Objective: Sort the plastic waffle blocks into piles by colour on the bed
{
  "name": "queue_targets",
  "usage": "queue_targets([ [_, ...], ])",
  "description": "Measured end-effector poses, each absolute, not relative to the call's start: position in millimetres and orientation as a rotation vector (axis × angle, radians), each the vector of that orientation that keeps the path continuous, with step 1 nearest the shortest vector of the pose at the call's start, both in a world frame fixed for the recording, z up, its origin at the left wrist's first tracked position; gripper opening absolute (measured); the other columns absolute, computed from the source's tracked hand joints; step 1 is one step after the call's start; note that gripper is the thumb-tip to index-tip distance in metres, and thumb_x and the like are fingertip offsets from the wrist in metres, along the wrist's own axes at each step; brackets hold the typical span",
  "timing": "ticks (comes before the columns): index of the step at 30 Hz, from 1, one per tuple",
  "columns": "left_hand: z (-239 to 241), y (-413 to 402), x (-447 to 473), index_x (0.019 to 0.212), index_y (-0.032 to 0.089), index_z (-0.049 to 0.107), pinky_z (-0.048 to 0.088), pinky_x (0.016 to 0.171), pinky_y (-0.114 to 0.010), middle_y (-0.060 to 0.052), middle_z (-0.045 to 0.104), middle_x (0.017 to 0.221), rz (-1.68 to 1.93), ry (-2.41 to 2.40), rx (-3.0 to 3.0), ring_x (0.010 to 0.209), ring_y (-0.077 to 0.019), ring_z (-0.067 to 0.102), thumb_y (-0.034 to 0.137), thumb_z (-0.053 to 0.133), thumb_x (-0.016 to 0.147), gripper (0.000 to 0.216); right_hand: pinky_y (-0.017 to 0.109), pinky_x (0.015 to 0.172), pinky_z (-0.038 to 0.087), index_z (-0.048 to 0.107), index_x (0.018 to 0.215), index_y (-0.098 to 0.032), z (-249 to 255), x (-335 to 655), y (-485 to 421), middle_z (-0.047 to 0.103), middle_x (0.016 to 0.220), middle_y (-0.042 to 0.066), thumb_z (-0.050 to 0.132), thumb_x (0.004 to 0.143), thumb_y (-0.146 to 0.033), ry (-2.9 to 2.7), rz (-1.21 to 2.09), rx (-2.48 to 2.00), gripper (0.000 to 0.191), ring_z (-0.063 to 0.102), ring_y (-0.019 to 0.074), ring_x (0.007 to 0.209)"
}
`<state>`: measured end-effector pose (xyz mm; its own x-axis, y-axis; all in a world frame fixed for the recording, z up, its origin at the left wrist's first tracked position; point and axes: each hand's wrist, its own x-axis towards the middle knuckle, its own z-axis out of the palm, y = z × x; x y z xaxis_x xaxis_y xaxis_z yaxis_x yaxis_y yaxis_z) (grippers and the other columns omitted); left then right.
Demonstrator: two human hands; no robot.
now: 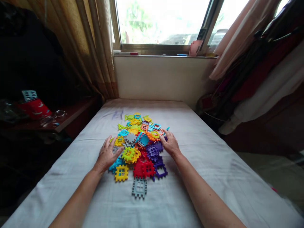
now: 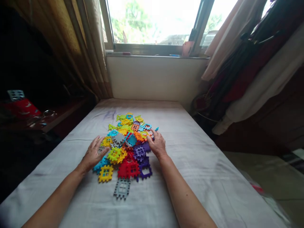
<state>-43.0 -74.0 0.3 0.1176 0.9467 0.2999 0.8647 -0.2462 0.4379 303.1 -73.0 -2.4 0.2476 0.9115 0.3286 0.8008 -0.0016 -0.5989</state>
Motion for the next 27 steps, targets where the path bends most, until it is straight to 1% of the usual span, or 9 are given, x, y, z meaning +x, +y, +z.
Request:
queue_targets([
  [4, -3.6, -136.3, -31.5, 0.158, 0.033, 0.028, 0.025, 0.115, -0.065, -0.014, 0.021, 0.168, 0.439, 1.757, 2.445, 0.154, -0.0398, 0.017, 0.067, 0.065, 0.075, 0.098, 0.054, 0.108, 0.043, 0.062, 0.135, -0.023, -19.2, 303.7, -103.9, 0.060, 0.136, 0.016, 0.057, 0.092, -0.043, -1.599, 0.097, -1.912, 0.048, 0.053, 0.0333, 0.130],
  [6, -2.5, -159.0, -18.6, 0.160, 0.036, 0.020, 0.019, 0.117, -0.067, -0.013, 0.017, 0.169, 0.354, 1.666, 2.513, 0.154, -0.0412, 0.014, 0.065, 0.074, 0.068, 0.110, 0.055, 0.110, 0.041, 0.062, 0.135, -0.022, -22.0, 291.5, -111.7, 0.057, 0.139, 0.017, 0.058, 0.091, -0.046, -1.667, 0.099, -1.814, 0.050, 0.051, 0.0341, 0.132],
  [8, 1.1, -169.8, -3.2, 0.160, 0.036, 0.017, 0.015, 0.117, -0.069, -0.014, 0.013, 0.169, 0.313, 1.628, 2.524, 0.154, -0.0415, 0.012, 0.064, 0.077, 0.065, 0.116, 0.054, 0.112, 0.040, 0.061, 0.137, -0.021, -19.3, 274.9, -115.2, 0.053, 0.144, 0.017, 0.056, 0.091, -0.049, -1.725, 0.135, -1.684, 0.053, 0.048, 0.0333, 0.135],
  [13, 12.6, -150.0, 25.9, 0.158, 0.032, 0.028, 0.014, 0.115, -0.072, -0.017, 0.014, 0.168, 0.318, 1.821, 2.438, 0.155, -0.0397, 0.013, 0.060, 0.071, 0.075, 0.098, 0.051, 0.117, 0.035, 0.052, 0.147, -0.023, -3.2, 253.3, -131.1, 0.041, 0.156, 0.016, 0.055, 0.091, -0.061, -1.943, 0.224, -1.484, 0.068, 0.038, 0.0318, 0.144],
  [16, 15.6, -125.7, 30.7, 0.156, 0.029, 0.034, 0.018, 0.114, -0.072, -0.019, 0.022, 0.166, 0.376, 1.947, 2.399, 0.153, -0.0398, 0.020, 0.059, 0.065, 0.081, 0.086, 0.061, 0.118, 0.027, 0.045, 0.152, -0.027, 0.3, 262.7, -150.1, 0.029, 0.163, 0.017, 0.066, 0.077, -0.073, -2.194, 0.177, -1.414, 0.090, 0.028, 0.0381, 0.149],
  [18, 15.0, -113.2, 30.1, 0.154, 0.028, 0.039, 0.021, 0.114, -0.071, -0.019, 0.025, 0.165, 0.432, 1.982, 2.385, 0.152, -0.0390, 0.022, 0.059, 0.063, 0.084, 0.081, 0.067, 0.116, 0.023, 0.044, 0.153, -0.030, 0.0, 270.4, -157.5, 0.025, 0.165, 0.019, 0.074, 0.068, -0.075, -2.334, 0.147, -1.403, 0.101, 0.024, 0.0417, 0.150],
  [20, 12.1, -105.9, 27.7, 0.150, 0.026, 0.045, 0.024, 0.115, -0.068, -0.020, 0.028, 0.164, 0.543, 1.965, 2.387, 0.152, -0.0376, 0.025, 0.058, 0.061, 0.085, 0.074, 0.068, 0.116, 0.020, 0.046, 0.151, -0.030, -0.3, 273.4, -154.1, 0.027, 0.164, 0.020, 0.077, 0.069, -0.070, -2.360, 0.103, -1.455, 0.097, 0.026, 0.0422, 0.149],
  [24, 1.4, -105.0, 20.7, 0.140, 0.020, 0.056, 0.029, 0.118, -0.056, -0.020, 0.029, 0.163, 0.849, 1.787, 2.442, 0.151, -0.0362, 0.027, 0.057, 0.061, 0.086, 0.066, 0.064, 0.117, 0.023, 0.053, 0.146, -0.027, 1.7, 257.6, -116.9, 0.041, 0.158, 0.019, 0.077, 0.077, -0.057, -2.205, 0.032, -1.549, 0.080, 0.035, 0.0386, 0.146],
  [27, -5.1, -110.6, 17.7, 0.142, 0.022, 0.053, 0.025, 0.118, -0.060, -0.019, 0.031, 0.162, 0.896, 1.711, 2.478, 0.150, -0.0372, 0.029, 0.059, 0.063, 0.083, 0.070, 0.059, 0.117, 0.029, 0.054, 0.145, -0.024, 3.5, 235.9, -85.6, 0.052, 0.150, 0.017, 0.073, 0.083, -0.050, -2.078, 0.065, -1.510, 0.070, 0.045, 0.0341, 0.140],
])
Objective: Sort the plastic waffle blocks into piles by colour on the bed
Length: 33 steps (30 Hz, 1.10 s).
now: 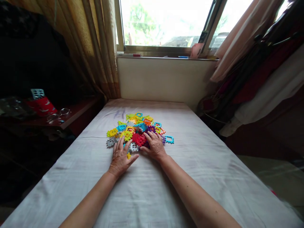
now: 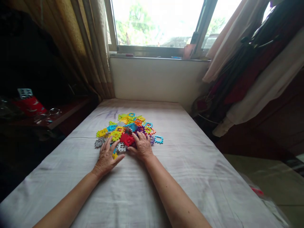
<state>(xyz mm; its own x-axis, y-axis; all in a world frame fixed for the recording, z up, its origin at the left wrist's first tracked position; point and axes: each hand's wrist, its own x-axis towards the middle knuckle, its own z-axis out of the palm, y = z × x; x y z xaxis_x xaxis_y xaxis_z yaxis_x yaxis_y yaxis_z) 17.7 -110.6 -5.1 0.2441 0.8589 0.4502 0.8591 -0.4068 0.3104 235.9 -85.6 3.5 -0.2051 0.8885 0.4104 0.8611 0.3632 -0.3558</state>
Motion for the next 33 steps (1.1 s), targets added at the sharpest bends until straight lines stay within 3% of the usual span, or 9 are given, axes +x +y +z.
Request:
queue_targets([
  [3, -6.3, -116.5, 18.1, 0.146, 0.025, 0.048, 0.017, 0.118, -0.067, -0.018, 0.040, 0.158, -0.791, -1.683, -2.553, 0.147, -0.0372, 0.033, 0.057, 0.066, 0.081, 0.075, 0.049, 0.116, 0.035, 0.057, 0.141, -0.022, 4.8, 228.6, -68.9, 0.060, 0.141, 0.014, 0.058, 0.093, -0.039, -1.909, 0.076, -1.407, 0.050, 0.053, 0.0266, 0.133],
  [6, -3.7, -119.9, 19.5, 0.137, 0.028, 0.058, 0.012, 0.118, -0.070, -0.013, 0.051, 0.151, -0.691, -1.656, -2.624, 0.146, -0.0369, 0.037, 0.049, 0.066, 0.083, 0.058, 0.045, 0.115, 0.036, 0.063, 0.133, -0.021, 5.5, 252.3, -65.8, 0.063, 0.138, 0.012, 0.048, 0.097, -0.034, -1.726, 0.027, -1.392, 0.041, 0.054, 0.0242, 0.130],
  [9, -2.1, -120.0, 19.2, 0.126, 0.030, 0.065, 0.012, 0.118, -0.071, -0.009, 0.056, 0.148, -0.700, -1.635, -2.647, 0.145, -0.0365, 0.039, 0.043, 0.061, 0.086, 0.042, 0.047, 0.112, 0.038, 0.065, 0.128, -0.020, 2.7, 294.9, -70.7, 0.063, 0.136, 0.013, 0.047, 0.095, -0.032, -1.528, -0.007, -1.623, 0.040, 0.055, 0.0263, 0.128],
  [15, -9.7, -112.8, 12.4, 0.127, 0.030, 0.064, 0.020, 0.119, -0.066, -0.008, 0.060, 0.144, -0.970, -1.614, -2.554, 0.141, -0.0326, 0.046, 0.043, 0.050, 0.093, 0.039, 0.058, 0.112, 0.031, 0.066, 0.126, -0.019, -14.5, 330.4, -90.5, 0.067, 0.131, 0.015, 0.053, 0.091, -0.032, -1.444, -0.002, -2.061, 0.039, 0.052, 0.0342, 0.131],
  [18, -14.7, -108.5, 5.5, 0.125, 0.030, 0.064, 0.024, 0.119, -0.063, -0.008, 0.062, 0.141, -1.079, -1.700, -2.465, 0.140, -0.0314, 0.047, 0.044, 0.046, 0.095, 0.038, 0.057, 0.111, 0.034, 0.067, 0.125, -0.021, -17.1, 321.1, -95.5, 0.068, 0.130, 0.014, 0.054, 0.091, -0.030, -1.561, 0.017, -1.975, 0.038, 0.056, 0.0319, 0.127],
  [24, -17.9, -102.9, -7.6, 0.128, 0.031, 0.062, 0.025, 0.121, -0.061, -0.007, 0.060, 0.143, -1.234, -1.868, -2.382, 0.140, -0.0316, 0.047, 0.045, 0.046, 0.094, 0.040, 0.041, 0.104, 0.051, 0.068, 0.125, -0.024, -6.5, 291.9, -101.6, 0.073, 0.121, 0.010, 0.051, 0.093, -0.025, -1.732, 0.237, -1.499, 0.037, 0.066, 0.0222, 0.114],
  [30, -7.5, -103.5, -7.5, 0.130, 0.031, 0.059, 0.039, 0.118, -0.047, -0.004, 0.055, 0.147, -1.270, -1.896, -2.468, 0.140, -0.0260, 0.047, 0.044, 0.048, 0.094, 0.040, 0.037, 0.100, 0.055, 0.068, 0.123, -0.025, -1.9, 275.6, -101.8, 0.072, 0.123, 0.008, 0.049, 0.095, -0.028, -1.567, 0.432, -1.363, 0.034, 0.067, 0.0207, 0.115],
  [33, -1.3, -108.1, -2.1, 0.132, 0.032, 0.057, 0.038, 0.118, -0.048, -0.005, 0.052, 0.149, -1.224, -1.840, -2.481, 0.141, -0.0259, 0.046, 0.044, 0.048, 0.094, 0.041, 0.037, 0.097, 0.055, 0.072, 0.111, -0.024, 1.0, 280.0, -102.8, 0.075, 0.111, 0.009, 0.048, 0.095, -0.027, -1.482, 0.347, -1.415, 0.029, 0.069, 0.0211, 0.107],
])
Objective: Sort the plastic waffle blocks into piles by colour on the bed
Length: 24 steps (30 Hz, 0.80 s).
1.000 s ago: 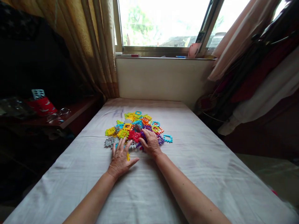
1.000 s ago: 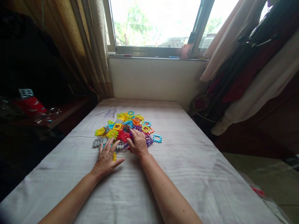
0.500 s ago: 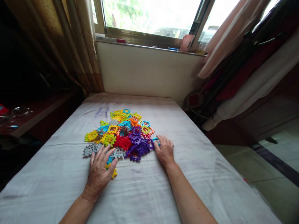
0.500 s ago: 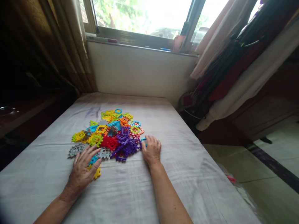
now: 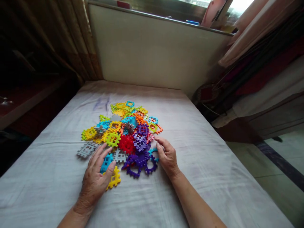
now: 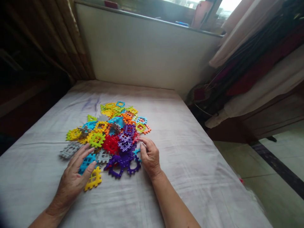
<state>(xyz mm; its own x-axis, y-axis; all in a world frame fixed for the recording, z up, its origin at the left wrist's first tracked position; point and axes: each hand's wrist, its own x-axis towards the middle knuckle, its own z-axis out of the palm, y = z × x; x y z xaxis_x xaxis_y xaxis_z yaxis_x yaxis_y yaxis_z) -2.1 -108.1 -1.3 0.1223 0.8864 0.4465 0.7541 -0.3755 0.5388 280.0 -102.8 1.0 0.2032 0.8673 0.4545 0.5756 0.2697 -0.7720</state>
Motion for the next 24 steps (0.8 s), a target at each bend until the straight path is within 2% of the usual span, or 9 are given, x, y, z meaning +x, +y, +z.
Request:
queue_targets([
  [4, 5.0, -117.1, 8.7, 0.132, 0.034, 0.061, 0.017, 0.123, -0.061, -0.005, 0.047, 0.155, 0.886, 1.607, 2.443, 0.151, -0.0331, 0.029, 0.046, 0.057, 0.088, 0.046, 0.036, 0.088, 0.055, 0.072, 0.087, -0.025, 9.6, 282.5, -106.9, 0.075, 0.089, 0.006, 0.051, 0.093, -0.032, -1.635, 0.274, -1.443, 0.022, 0.069, 0.0212, 0.090],
  [7, 6.7, -121.2, 15.8, 0.130, 0.034, 0.065, 0.009, 0.122, -0.066, -0.007, 0.049, 0.153, 0.705, 1.499, 2.588, 0.151, -0.0366, 0.027, 0.046, 0.062, 0.085, 0.047, 0.037, 0.088, 0.053, 0.072, 0.085, -0.025, 15.3, 279.4, -110.8, 0.074, 0.089, 0.006, 0.056, 0.091, -0.036, -1.815, 0.266, -1.392, 0.020, 0.068, 0.0212, 0.090],
  [11, 7.2, -121.0, 20.5, 0.117, 0.032, 0.071, 0.010, 0.120, -0.068, -0.008, 0.054, 0.148, 0.703, 1.528, 2.594, 0.148, -0.0365, 0.033, 0.041, 0.061, 0.087, 0.033, 0.040, 0.094, 0.050, 0.074, 0.101, -0.024, 17.6, 277.4, -119.8, 0.074, 0.101, 0.008, 0.061, 0.089, -0.042, -2.015, 0.220, -1.282, 0.025, 0.065, 0.0228, 0.099],
  [15, 7.1, -118.4, 20.7, 0.103, 0.029, 0.073, 0.015, 0.120, -0.068, -0.007, 0.061, 0.141, 0.792, 1.612, 2.538, 0.144, -0.0335, 0.040, 0.034, 0.054, 0.090, 0.023, 0.047, 0.107, 0.043, 0.066, 0.127, -0.025, 13.4, 282.5, -137.6, 0.068, 0.128, 0.010, 0.068, 0.084, -0.051, -2.196, 0.174, -1.239, 0.050, 0.058, 0.0278, 0.122],
  [17, 6.3, -117.0, 20.1, 0.098, 0.028, 0.072, 0.017, 0.119, -0.068, -0.006, 0.064, 0.138, 0.827, 1.638, 2.513, 0.142, -0.0328, 0.043, 0.032, 0.053, 0.091, 0.022, 0.049, 0.110, 0.040, 0.063, 0.133, -0.023, 9.5, 285.5, -147.0, 0.065, 0.135, 0.011, 0.069, 0.084, -0.050, -2.248, 0.125, -1.243, 0.056, 0.055, 0.0295, 0.128],
  [21, 5.8, -115.6, 19.5, 0.094, 0.026, 0.071, 0.017, 0.119, -0.068, -0.006, 0.068, 0.132, 0.908, 1.659, 2.468, 0.139, -0.0327, 0.047, 0.031, 0.052, 0.091, 0.021, 0.046, 0.107, 0.043, 0.064, 0.131, -0.023, 3.7, 287.4, -157.1, 0.069, 0.129, 0.010, 0.064, 0.090, -0.039, -2.221, 0.059, -1.298, 0.045, 0.058, 0.0268, 0.123],
  [24, 8.4, -116.1, 19.0, 0.096, 0.026, 0.070, 0.017, 0.120, -0.066, -0.006, 0.070, 0.128, 0.986, 1.693, 2.430, 0.137, -0.0312, 0.050, 0.032, 0.050, 0.092, 0.021, 0.046, 0.106, 0.045, 0.064, 0.130, -0.023, 2.6, 285.9, -157.2, 0.069, 0.129, 0.011, 0.063, 0.090, -0.040, -2.147, 0.022, -1.306, 0.044, 0.059, 0.0268, 0.122],
])
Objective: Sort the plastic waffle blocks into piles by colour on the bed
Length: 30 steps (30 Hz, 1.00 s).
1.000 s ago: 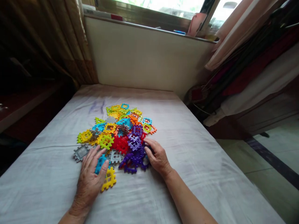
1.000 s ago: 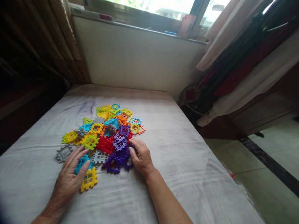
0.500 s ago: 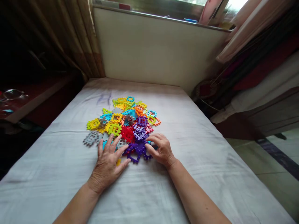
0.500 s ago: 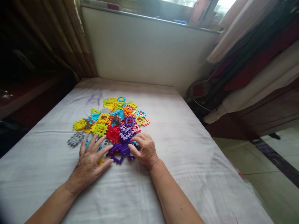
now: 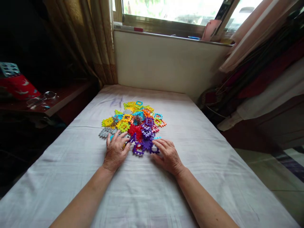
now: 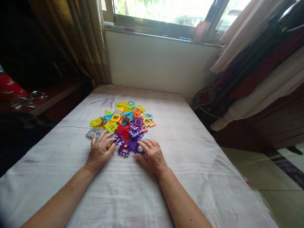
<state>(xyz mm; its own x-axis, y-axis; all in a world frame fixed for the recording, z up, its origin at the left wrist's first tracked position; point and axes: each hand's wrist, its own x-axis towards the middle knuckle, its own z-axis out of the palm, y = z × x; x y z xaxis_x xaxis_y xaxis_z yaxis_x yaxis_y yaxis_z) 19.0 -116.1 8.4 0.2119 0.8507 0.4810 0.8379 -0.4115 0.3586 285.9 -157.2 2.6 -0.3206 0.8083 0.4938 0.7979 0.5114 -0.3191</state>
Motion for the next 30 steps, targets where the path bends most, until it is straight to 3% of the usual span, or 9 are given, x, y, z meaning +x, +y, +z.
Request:
queue_targets([
  [8, 3.7, -113.2, 14.4, 0.098, 0.024, 0.067, 0.021, 0.119, -0.062, -0.006, 0.073, 0.122, 1.108, 1.729, 2.414, 0.132, -0.0306, 0.055, 0.034, 0.050, 0.093, 0.021, 0.041, 0.101, 0.050, 0.063, 0.128, -0.021, -9.7, 291.3, -147.4, 0.071, 0.122, 0.012, 0.057, 0.093, -0.039, -1.730, -0.036, -1.442, 0.040, 0.065, 0.0251, 0.114],
  [13, 1.5, -114.4, 16.1, 0.119, 0.024, 0.065, 0.024, 0.118, -0.063, -0.009, 0.069, 0.131, 1.117, 1.642, 2.550, 0.133, -0.0308, 0.054, 0.034, 0.051, 0.094, 0.030, 0.039, 0.093, 0.050, 0.066, 0.122, -0.020, -14.8, 317.2, -124.0, 0.071, 0.121, 0.012, 0.059, 0.090, -0.040, -1.711, -0.168, -1.602, 0.038, 0.066, 0.0262, 0.109],
  [19, 11.8, -127.7, 38.1, 0.125, 0.034, 0.068, 0.017, 0.124, -0.053, -0.003, 0.064, 0.139, 0.914, 1.080, 2.948, 0.140, -0.0271, 0.047, 0.035, 0.056, 0.092, 0.035, 0.039, 0.094, 0.043, 0.066, 0.123, -0.019, -9.0, 349.1, -92.9, 0.070, 0.124, 0.013, 0.062, 0.088, -0.035, -1.610, -0.285, -1.860, 0.039, 0.062, 0.0272, 0.111],
  [24, 10.1, -127.3, 45.5, 0.122, 0.028, 0.071, 0.019, 0.121, -0.063, -0.008, 0.062, 0.141, 0.821, 1.414, 2.836, 0.140, -0.0336, 0.046, 0.036, 0.053, 0.095, 0.034, 0.044, 0.097, 0.039, 0.072, 0.109, -0.021, -20.6, 356.4, -90.4, 0.069, 0.122, 0.014, 0.062, 0.086, -0.036, -1.486, -0.331, -2.017, 0.030, 0.057, 0.0306, 0.115],
  [30, 7.0, -123.4, 40.7, 0.121, 0.024, 0.070, 0.021, 0.119, -0.067, -0.012, 0.059, 0.143, 0.842, 1.598, 2.776, 0.140, -0.0361, 0.045, 0.036, 0.053, 0.094, 0.034, 0.042, 0.098, 0.040, 0.073, 0.104, -0.021, -11.2, 333.1, -96.2, 0.071, 0.117, 0.011, 0.055, 0.092, -0.030, -1.597, -0.301, -1.689, 0.024, 0.060, 0.0263, 0.109],
])
